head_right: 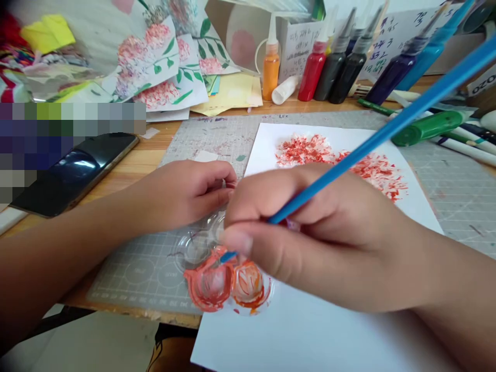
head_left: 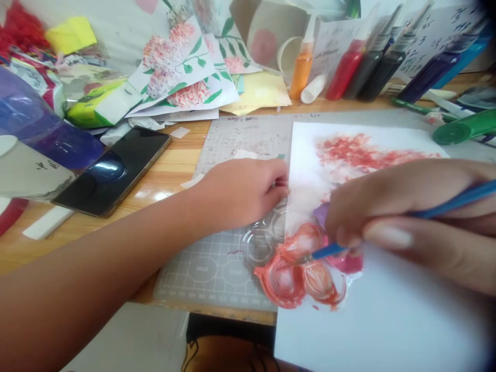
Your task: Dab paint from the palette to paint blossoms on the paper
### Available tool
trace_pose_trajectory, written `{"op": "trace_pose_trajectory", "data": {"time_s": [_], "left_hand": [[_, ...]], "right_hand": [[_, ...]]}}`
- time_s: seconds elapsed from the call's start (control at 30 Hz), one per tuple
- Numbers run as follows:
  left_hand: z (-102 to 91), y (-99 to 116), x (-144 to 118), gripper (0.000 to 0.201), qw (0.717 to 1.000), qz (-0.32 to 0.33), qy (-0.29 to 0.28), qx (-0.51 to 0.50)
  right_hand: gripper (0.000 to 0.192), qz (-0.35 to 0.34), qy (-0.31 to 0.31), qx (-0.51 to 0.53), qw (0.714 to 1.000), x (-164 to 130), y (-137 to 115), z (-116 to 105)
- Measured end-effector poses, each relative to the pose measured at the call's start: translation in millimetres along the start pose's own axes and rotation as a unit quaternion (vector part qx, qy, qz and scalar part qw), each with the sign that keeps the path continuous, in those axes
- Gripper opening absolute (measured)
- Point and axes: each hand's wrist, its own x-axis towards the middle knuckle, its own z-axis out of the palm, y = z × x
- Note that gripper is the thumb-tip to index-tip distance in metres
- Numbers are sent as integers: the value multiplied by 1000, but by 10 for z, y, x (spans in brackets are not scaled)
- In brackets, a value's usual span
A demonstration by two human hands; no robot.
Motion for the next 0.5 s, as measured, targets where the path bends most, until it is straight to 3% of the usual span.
{"op": "trace_pose_trajectory", "data": {"time_s": [0.1,0.3,0.5], "left_hand": [[14,-6,-3,19,1000,3,12,-4],[27,-24,-2,19,1000,18,14,-10],[12,-30,2,19,1000,22,10,-3]], "right_hand": [[41,-16,7,-6,1000,27,-11,5],[31,-117,-84,-39,989,91,-91,58],[25,-177,-68,-76,979,91,-86,49]]}}
